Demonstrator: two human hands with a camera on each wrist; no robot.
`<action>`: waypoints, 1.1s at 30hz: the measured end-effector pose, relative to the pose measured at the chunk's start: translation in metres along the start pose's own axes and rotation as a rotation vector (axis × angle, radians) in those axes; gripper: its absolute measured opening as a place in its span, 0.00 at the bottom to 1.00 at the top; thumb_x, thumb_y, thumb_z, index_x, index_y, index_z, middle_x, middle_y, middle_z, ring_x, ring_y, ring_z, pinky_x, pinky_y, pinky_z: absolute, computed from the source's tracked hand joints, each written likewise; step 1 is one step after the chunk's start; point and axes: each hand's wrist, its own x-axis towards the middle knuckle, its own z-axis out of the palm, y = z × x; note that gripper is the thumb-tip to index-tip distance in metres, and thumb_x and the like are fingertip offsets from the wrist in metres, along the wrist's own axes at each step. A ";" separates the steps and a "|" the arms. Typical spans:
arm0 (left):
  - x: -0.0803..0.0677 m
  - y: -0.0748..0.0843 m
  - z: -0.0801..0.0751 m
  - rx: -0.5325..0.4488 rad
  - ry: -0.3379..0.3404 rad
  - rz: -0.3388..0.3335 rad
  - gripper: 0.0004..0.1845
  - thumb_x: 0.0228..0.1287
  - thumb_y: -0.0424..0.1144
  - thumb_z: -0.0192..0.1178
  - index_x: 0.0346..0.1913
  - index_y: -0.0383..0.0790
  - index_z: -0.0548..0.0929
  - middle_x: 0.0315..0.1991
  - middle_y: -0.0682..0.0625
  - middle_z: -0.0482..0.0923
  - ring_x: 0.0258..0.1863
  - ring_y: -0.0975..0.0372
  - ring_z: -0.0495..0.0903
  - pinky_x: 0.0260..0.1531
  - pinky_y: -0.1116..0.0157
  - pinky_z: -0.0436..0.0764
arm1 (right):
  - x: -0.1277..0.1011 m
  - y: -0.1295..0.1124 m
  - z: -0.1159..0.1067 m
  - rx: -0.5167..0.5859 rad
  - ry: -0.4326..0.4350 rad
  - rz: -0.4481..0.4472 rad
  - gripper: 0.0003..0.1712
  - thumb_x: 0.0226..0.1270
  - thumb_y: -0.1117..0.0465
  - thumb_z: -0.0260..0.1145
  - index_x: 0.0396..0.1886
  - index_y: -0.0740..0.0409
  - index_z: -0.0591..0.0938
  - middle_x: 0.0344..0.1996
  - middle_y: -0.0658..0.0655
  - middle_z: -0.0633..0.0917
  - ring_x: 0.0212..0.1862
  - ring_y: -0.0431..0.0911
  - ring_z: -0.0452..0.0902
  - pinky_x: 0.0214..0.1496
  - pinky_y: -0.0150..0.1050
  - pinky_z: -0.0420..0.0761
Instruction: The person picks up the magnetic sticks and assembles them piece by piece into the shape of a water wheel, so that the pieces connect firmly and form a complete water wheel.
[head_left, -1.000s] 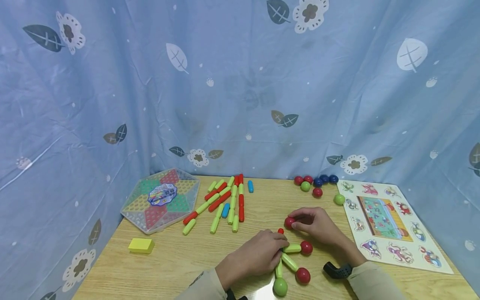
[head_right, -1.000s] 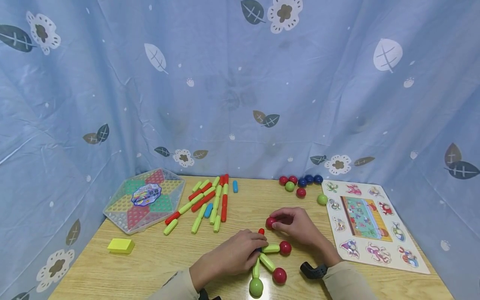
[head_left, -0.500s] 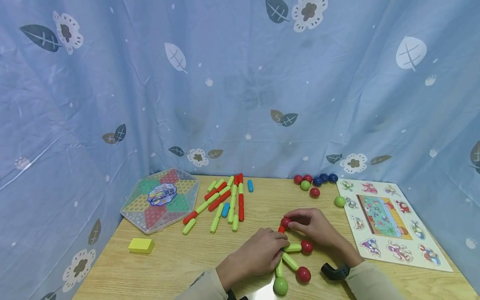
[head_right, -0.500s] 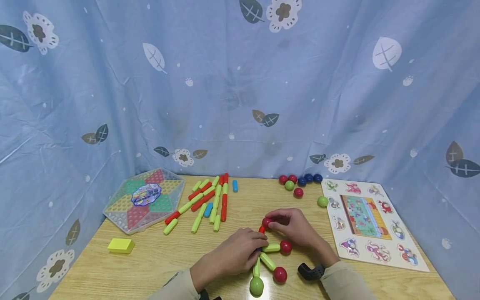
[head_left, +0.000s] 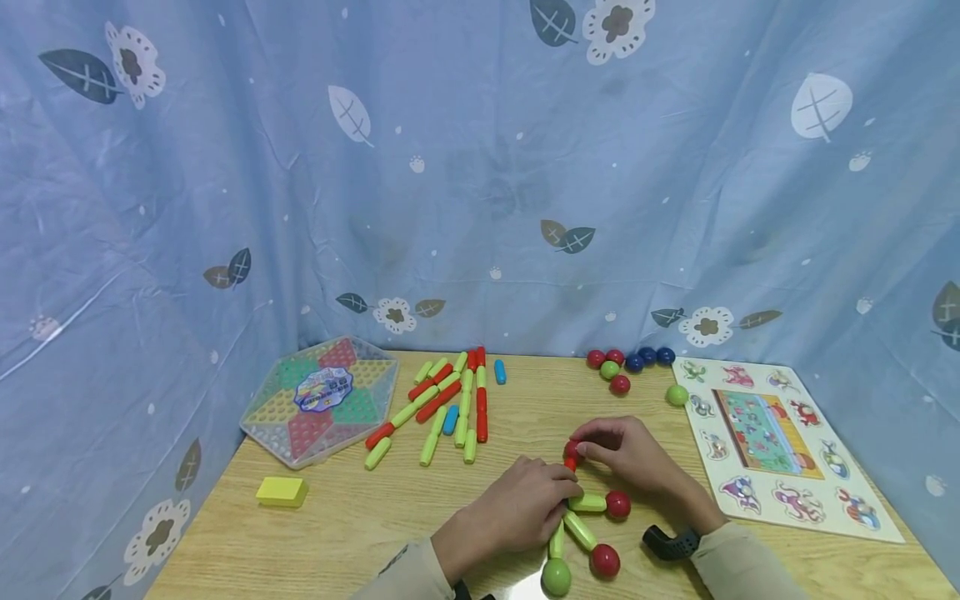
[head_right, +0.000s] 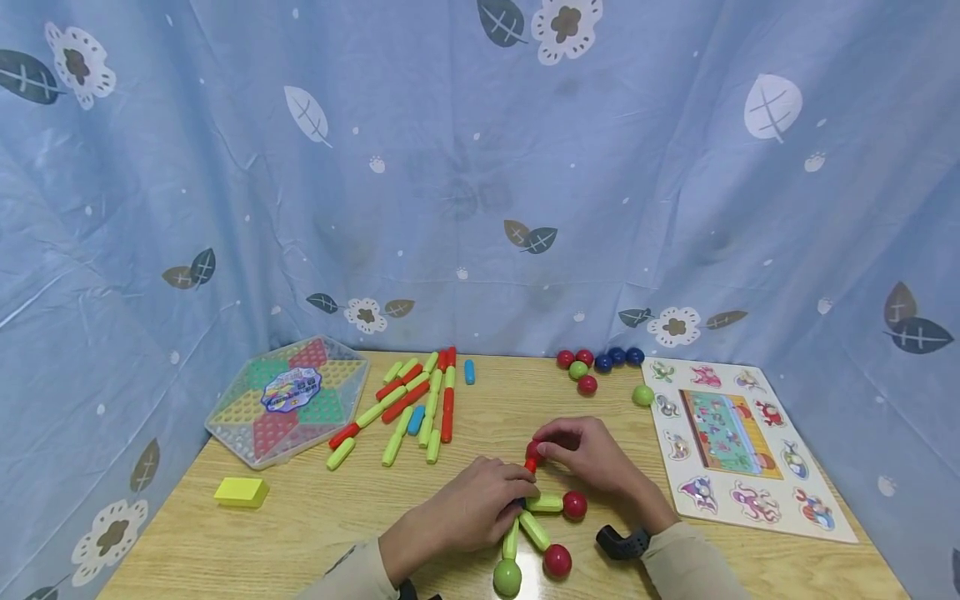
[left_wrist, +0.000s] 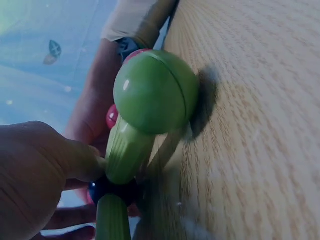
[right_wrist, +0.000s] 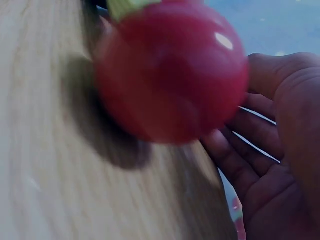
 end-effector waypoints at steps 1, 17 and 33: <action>0.000 0.000 0.000 -0.005 0.007 -0.003 0.12 0.75 0.40 0.69 0.57 0.53 0.91 0.55 0.58 0.88 0.53 0.67 0.86 0.54 0.65 0.83 | -0.001 0.000 -0.002 -0.009 0.005 0.014 0.08 0.79 0.54 0.73 0.51 0.46 0.93 0.45 0.48 0.94 0.49 0.39 0.90 0.56 0.31 0.85; 0.001 -0.003 -0.007 -0.189 -0.012 0.076 0.10 0.75 0.34 0.71 0.52 0.50 0.94 0.45 0.61 0.90 0.45 0.78 0.82 0.55 0.79 0.79 | -0.027 0.043 -0.121 -0.110 0.453 0.035 0.20 0.78 0.59 0.74 0.62 0.66 0.88 0.50 0.45 0.93 0.46 0.26 0.87 0.48 0.21 0.83; -0.003 -0.004 -0.010 -0.064 -0.044 -0.040 0.12 0.78 0.37 0.67 0.57 0.56 0.92 0.57 0.59 0.86 0.59 0.64 0.80 0.64 0.64 0.80 | -0.025 0.052 -0.123 -0.398 0.369 0.110 0.19 0.75 0.54 0.77 0.58 0.58 0.91 0.44 0.58 0.93 0.35 0.31 0.83 0.33 0.33 0.80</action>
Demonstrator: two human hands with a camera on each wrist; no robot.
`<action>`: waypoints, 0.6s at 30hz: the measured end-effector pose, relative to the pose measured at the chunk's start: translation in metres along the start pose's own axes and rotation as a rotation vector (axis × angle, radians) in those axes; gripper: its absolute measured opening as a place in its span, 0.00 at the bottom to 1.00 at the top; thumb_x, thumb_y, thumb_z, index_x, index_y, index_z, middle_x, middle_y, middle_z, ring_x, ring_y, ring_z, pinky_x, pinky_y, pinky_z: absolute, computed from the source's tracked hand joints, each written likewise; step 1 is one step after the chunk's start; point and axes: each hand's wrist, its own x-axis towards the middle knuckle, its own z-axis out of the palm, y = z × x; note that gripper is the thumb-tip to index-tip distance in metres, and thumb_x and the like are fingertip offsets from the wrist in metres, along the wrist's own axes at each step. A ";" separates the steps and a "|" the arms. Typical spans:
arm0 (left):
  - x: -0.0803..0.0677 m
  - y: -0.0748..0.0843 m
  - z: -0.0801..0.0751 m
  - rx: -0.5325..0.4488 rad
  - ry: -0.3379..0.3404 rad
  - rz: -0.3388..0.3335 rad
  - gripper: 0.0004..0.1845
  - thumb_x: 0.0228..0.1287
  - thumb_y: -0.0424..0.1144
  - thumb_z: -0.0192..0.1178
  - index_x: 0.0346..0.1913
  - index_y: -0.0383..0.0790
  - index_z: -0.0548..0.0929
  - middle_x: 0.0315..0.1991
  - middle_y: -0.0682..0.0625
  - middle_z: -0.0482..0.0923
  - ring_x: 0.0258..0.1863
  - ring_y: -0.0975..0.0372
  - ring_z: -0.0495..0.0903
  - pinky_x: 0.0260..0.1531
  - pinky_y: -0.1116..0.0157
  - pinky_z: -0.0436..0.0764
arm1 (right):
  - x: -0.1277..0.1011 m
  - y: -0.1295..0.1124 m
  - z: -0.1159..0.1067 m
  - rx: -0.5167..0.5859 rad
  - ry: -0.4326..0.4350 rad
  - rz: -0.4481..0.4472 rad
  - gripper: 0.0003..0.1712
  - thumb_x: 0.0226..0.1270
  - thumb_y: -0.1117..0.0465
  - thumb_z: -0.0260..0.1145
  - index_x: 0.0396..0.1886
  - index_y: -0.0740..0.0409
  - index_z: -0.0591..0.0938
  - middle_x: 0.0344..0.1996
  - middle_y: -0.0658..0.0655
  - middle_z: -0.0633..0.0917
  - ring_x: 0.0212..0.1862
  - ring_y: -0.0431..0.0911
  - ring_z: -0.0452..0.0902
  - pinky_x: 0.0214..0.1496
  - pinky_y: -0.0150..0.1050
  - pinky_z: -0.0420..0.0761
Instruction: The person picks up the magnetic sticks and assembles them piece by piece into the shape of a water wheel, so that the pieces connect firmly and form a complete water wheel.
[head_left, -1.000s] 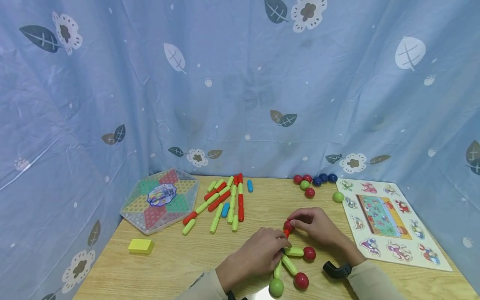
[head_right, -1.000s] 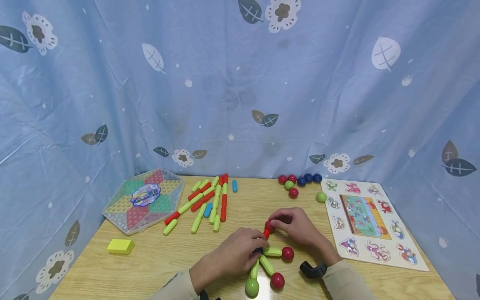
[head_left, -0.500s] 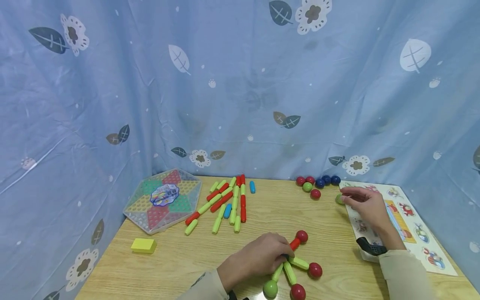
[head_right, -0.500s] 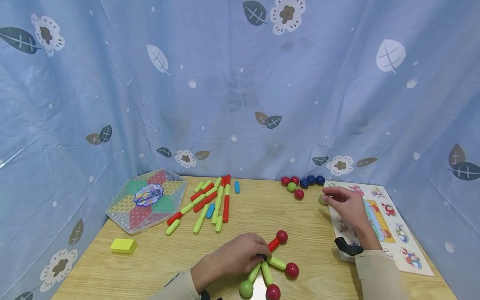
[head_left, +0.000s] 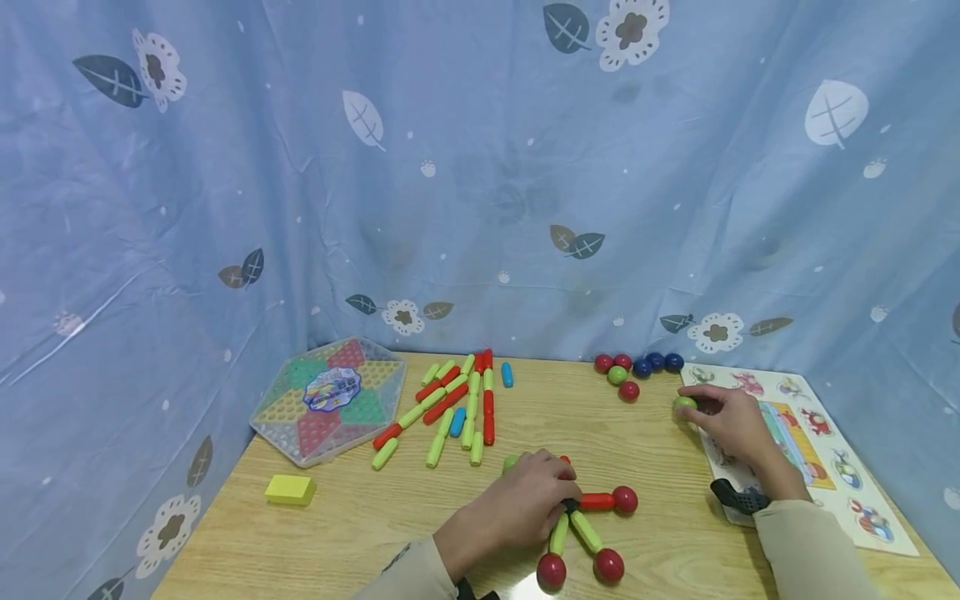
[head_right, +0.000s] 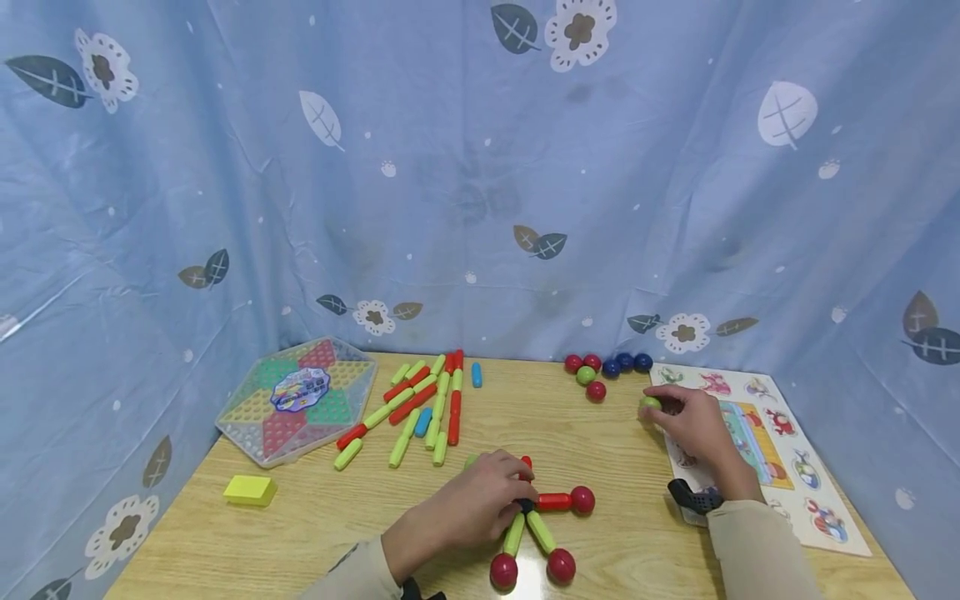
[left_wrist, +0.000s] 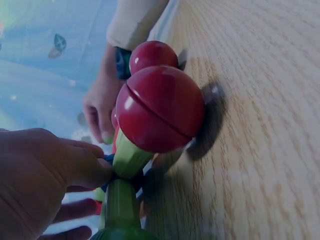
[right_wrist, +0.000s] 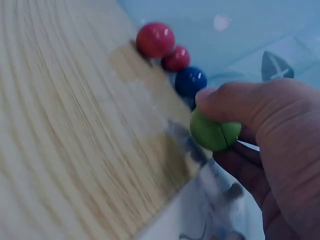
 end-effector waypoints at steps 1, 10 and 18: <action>0.000 0.000 0.000 0.008 -0.008 -0.017 0.12 0.78 0.39 0.67 0.58 0.56 0.92 0.58 0.58 0.86 0.59 0.63 0.80 0.64 0.62 0.80 | -0.003 -0.003 0.000 0.015 0.007 -0.005 0.19 0.76 0.53 0.77 0.59 0.58 0.91 0.44 0.56 0.94 0.36 0.29 0.83 0.34 0.32 0.81; 0.001 0.003 0.003 -0.006 -0.092 -0.046 0.17 0.84 0.40 0.59 0.67 0.57 0.87 0.69 0.56 0.83 0.66 0.65 0.83 0.68 0.58 0.79 | -0.017 -0.043 0.024 0.364 -0.155 -0.094 0.16 0.82 0.60 0.70 0.62 0.59 0.89 0.55 0.49 0.93 0.51 0.32 0.89 0.51 0.27 0.85; 0.005 0.003 0.005 -0.041 -0.134 -0.070 0.20 0.87 0.45 0.56 0.75 0.53 0.80 0.73 0.58 0.80 0.72 0.68 0.79 0.70 0.58 0.78 | -0.007 -0.068 0.067 0.467 -0.382 -0.133 0.14 0.79 0.61 0.72 0.60 0.57 0.90 0.56 0.59 0.92 0.54 0.37 0.89 0.55 0.30 0.85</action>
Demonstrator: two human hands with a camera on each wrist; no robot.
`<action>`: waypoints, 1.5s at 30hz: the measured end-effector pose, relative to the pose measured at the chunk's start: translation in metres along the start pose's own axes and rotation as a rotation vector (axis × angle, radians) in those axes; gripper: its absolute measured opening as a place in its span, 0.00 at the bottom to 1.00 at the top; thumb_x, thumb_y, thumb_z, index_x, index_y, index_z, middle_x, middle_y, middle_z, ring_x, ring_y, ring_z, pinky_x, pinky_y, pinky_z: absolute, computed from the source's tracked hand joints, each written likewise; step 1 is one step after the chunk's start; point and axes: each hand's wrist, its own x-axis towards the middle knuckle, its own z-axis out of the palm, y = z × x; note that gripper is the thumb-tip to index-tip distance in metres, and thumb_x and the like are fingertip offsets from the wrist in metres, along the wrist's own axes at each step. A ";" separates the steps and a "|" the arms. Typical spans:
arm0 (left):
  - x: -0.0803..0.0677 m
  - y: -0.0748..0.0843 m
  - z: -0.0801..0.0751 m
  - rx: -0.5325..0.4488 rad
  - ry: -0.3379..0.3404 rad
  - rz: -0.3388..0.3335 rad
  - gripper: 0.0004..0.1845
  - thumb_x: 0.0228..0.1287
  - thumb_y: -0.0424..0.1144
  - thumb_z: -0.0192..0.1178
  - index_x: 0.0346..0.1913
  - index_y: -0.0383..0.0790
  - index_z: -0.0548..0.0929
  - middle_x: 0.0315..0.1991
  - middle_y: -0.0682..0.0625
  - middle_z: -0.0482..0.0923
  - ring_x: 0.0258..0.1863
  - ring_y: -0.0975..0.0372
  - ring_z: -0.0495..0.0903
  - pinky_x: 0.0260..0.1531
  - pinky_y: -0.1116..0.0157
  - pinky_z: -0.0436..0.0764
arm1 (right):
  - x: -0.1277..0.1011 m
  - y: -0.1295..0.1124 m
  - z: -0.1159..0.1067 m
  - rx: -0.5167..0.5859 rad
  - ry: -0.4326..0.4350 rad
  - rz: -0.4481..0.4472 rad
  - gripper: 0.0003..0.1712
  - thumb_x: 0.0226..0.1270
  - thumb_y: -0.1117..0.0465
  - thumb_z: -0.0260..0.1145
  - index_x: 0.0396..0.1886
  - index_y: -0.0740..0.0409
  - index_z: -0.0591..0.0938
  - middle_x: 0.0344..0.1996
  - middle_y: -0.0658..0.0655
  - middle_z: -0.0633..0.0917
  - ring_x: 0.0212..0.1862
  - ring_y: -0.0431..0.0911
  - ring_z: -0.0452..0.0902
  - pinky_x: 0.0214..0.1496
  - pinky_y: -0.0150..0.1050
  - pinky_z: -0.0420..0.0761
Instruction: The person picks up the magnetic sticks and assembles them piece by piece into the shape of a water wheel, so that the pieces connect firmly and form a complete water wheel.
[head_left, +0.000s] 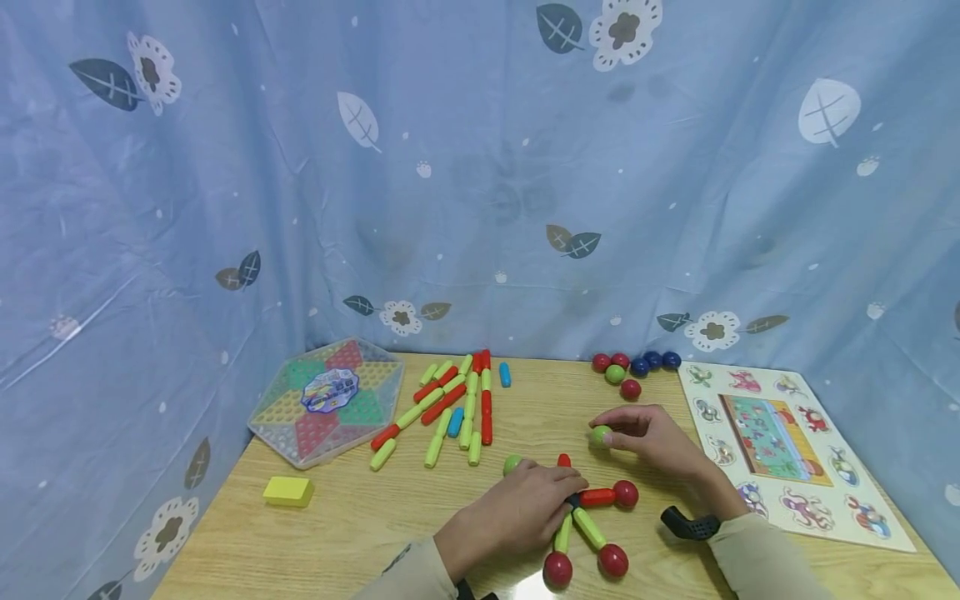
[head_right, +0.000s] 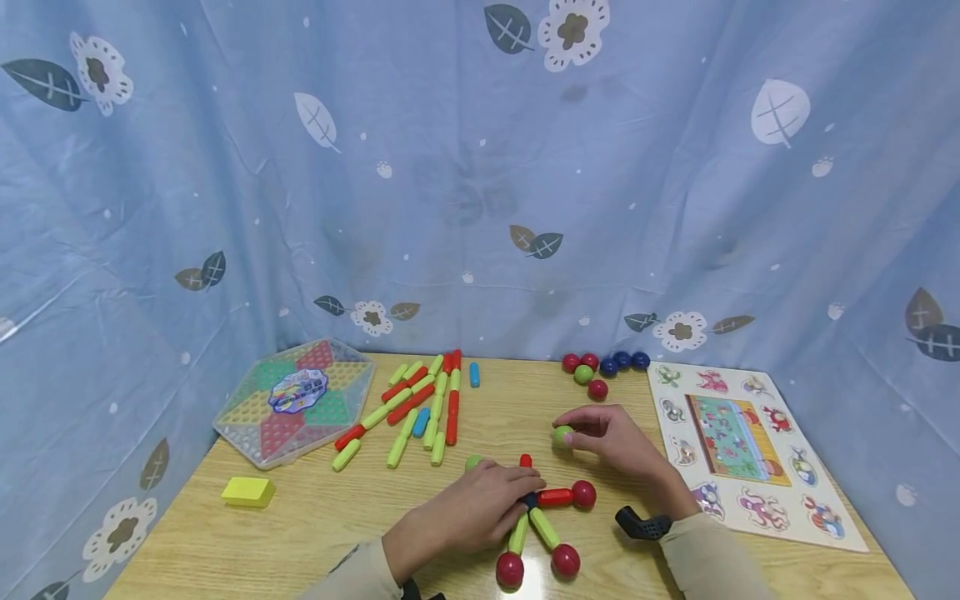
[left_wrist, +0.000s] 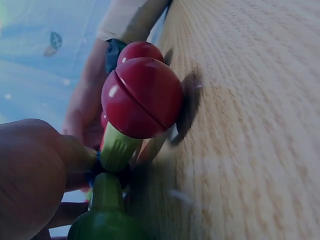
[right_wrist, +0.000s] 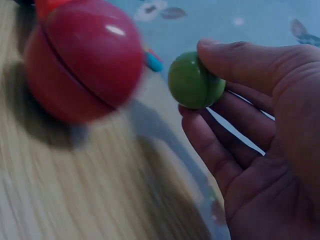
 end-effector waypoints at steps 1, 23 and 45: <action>0.001 0.000 0.000 -0.004 0.002 0.000 0.20 0.87 0.45 0.56 0.74 0.52 0.81 0.72 0.59 0.81 0.71 0.69 0.79 0.70 0.58 0.78 | 0.002 0.000 0.004 0.014 -0.022 0.006 0.15 0.79 0.60 0.72 0.60 0.57 0.90 0.56 0.59 0.92 0.54 0.37 0.88 0.56 0.30 0.85; 0.003 0.000 0.004 -0.041 0.079 0.063 0.15 0.81 0.41 0.64 0.64 0.48 0.89 0.64 0.58 0.87 0.61 0.71 0.85 0.64 0.70 0.82 | 0.022 -0.009 0.028 0.007 -0.147 0.000 0.16 0.79 0.59 0.72 0.61 0.54 0.90 0.57 0.56 0.92 0.59 0.43 0.87 0.63 0.30 0.82; 0.002 -0.001 0.002 -0.060 0.087 0.101 0.14 0.82 0.39 0.64 0.64 0.49 0.89 0.62 0.59 0.88 0.61 0.73 0.85 0.65 0.71 0.81 | 0.016 -0.011 0.029 -0.019 -0.115 -0.015 0.13 0.77 0.60 0.74 0.57 0.54 0.91 0.51 0.56 0.93 0.50 0.41 0.88 0.56 0.31 0.86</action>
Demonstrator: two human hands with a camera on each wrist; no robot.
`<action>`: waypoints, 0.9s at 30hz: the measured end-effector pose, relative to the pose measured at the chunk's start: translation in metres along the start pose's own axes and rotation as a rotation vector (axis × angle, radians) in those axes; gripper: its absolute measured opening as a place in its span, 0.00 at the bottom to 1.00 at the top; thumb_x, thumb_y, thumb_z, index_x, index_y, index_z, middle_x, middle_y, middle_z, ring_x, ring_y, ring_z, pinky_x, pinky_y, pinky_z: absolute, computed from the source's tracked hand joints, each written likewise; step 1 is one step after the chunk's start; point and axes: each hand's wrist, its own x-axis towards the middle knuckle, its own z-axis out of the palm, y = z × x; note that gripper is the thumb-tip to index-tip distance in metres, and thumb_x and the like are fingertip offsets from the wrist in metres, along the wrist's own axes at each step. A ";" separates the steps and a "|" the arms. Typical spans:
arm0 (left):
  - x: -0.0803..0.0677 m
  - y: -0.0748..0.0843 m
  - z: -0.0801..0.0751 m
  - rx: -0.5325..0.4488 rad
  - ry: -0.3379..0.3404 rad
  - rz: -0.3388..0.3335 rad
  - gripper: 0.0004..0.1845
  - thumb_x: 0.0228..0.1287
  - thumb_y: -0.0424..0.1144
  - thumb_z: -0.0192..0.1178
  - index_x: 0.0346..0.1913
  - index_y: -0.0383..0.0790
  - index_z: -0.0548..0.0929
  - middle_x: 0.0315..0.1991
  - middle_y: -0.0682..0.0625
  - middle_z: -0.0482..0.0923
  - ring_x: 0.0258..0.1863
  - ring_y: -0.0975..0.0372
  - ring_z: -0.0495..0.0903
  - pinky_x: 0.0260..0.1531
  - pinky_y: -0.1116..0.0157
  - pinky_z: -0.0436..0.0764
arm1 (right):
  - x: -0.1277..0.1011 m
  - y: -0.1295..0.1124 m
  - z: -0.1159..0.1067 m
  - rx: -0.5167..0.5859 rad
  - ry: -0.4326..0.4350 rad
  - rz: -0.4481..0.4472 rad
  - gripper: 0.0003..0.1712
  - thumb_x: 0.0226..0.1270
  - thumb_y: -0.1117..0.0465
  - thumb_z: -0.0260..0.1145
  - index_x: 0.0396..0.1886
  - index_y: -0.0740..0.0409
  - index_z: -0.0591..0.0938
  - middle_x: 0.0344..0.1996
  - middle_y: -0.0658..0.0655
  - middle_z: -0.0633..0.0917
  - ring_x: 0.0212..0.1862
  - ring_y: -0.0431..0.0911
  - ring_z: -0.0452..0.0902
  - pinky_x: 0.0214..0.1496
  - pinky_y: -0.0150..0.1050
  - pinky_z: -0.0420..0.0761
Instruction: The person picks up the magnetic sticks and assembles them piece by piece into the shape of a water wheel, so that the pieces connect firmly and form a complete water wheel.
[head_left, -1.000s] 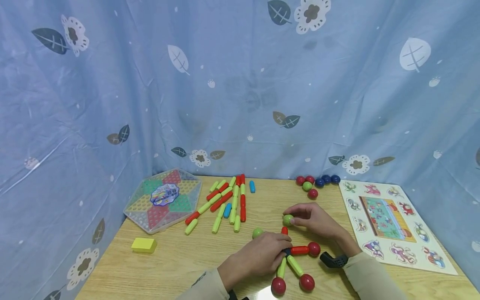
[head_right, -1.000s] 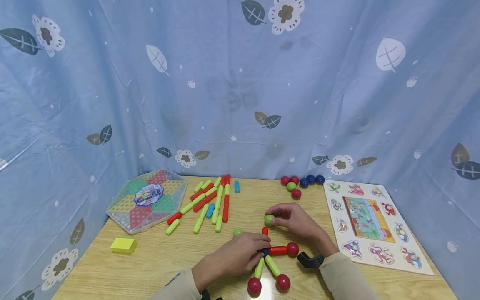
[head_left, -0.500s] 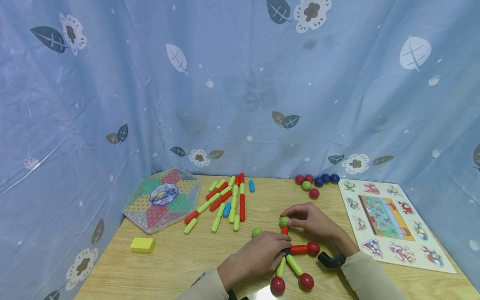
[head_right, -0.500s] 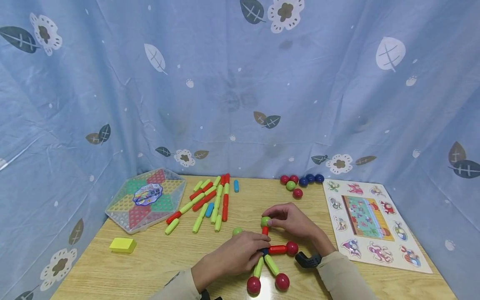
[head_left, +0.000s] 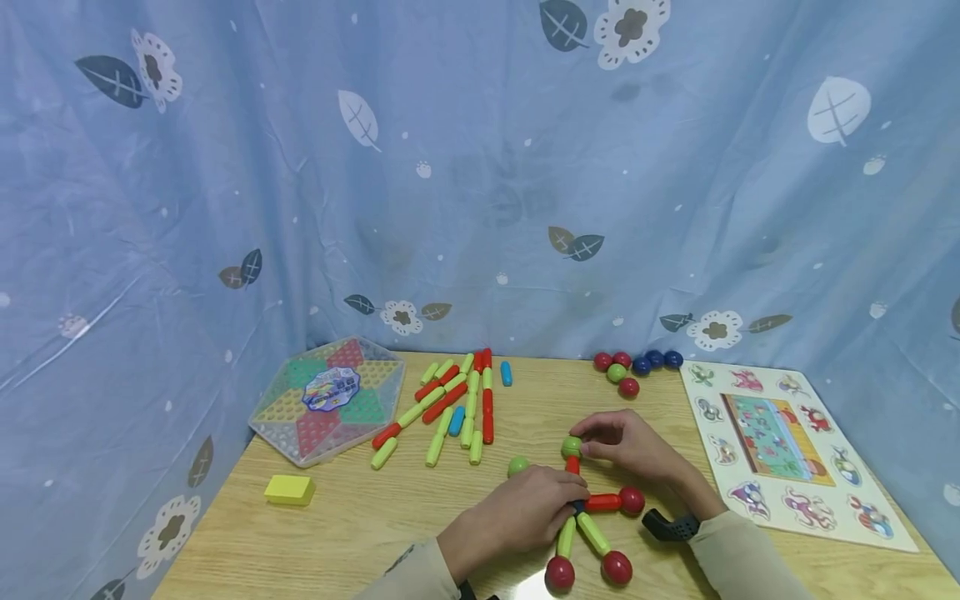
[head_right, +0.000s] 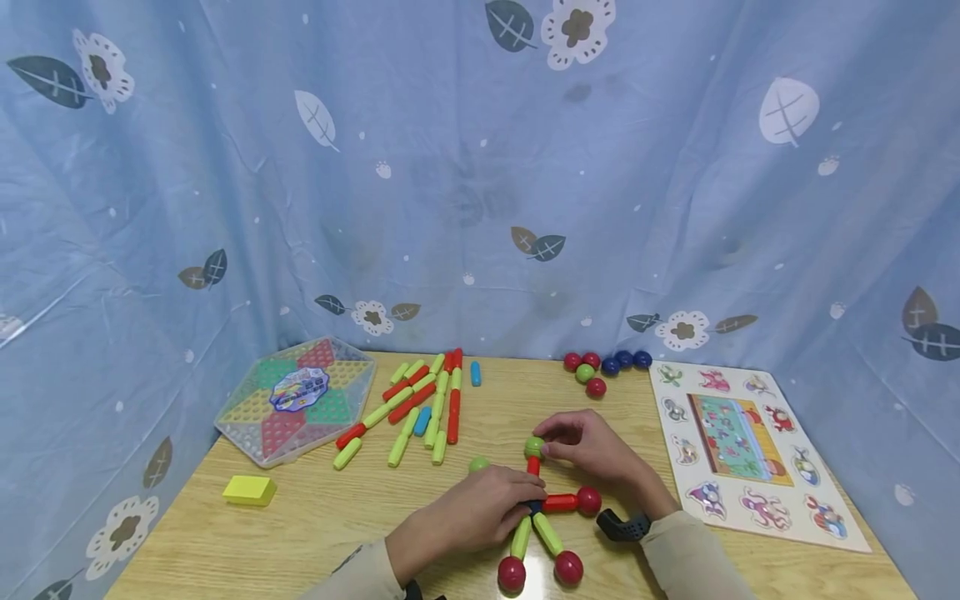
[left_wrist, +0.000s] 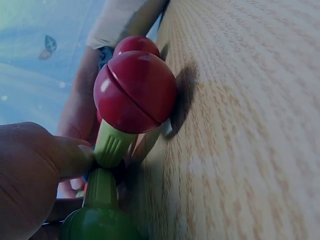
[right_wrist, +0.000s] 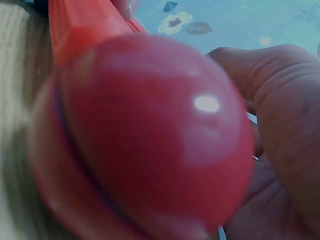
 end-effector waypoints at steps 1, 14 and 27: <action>0.000 0.000 0.000 0.003 0.004 0.005 0.14 0.82 0.39 0.64 0.64 0.49 0.89 0.61 0.60 0.88 0.61 0.73 0.85 0.65 0.71 0.81 | -0.002 0.000 0.000 0.003 0.011 0.004 0.13 0.77 0.60 0.74 0.57 0.54 0.90 0.50 0.57 0.93 0.49 0.41 0.89 0.56 0.32 0.86; -0.074 -0.053 -0.038 -0.596 0.124 -0.032 0.20 0.77 0.37 0.70 0.68 0.43 0.87 0.62 0.48 0.90 0.62 0.60 0.88 0.64 0.59 0.86 | -0.032 0.007 -0.002 0.040 0.116 0.026 0.09 0.77 0.61 0.73 0.52 0.58 0.91 0.49 0.60 0.93 0.48 0.39 0.90 0.53 0.31 0.87; -0.205 -0.131 -0.059 -0.911 0.410 -0.229 0.21 0.78 0.25 0.62 0.70 0.28 0.81 0.62 0.26 0.83 0.61 0.57 0.89 0.62 0.62 0.87 | -0.050 -0.006 -0.001 0.043 0.101 0.073 0.09 0.77 0.61 0.73 0.52 0.59 0.91 0.49 0.59 0.93 0.48 0.37 0.89 0.53 0.30 0.87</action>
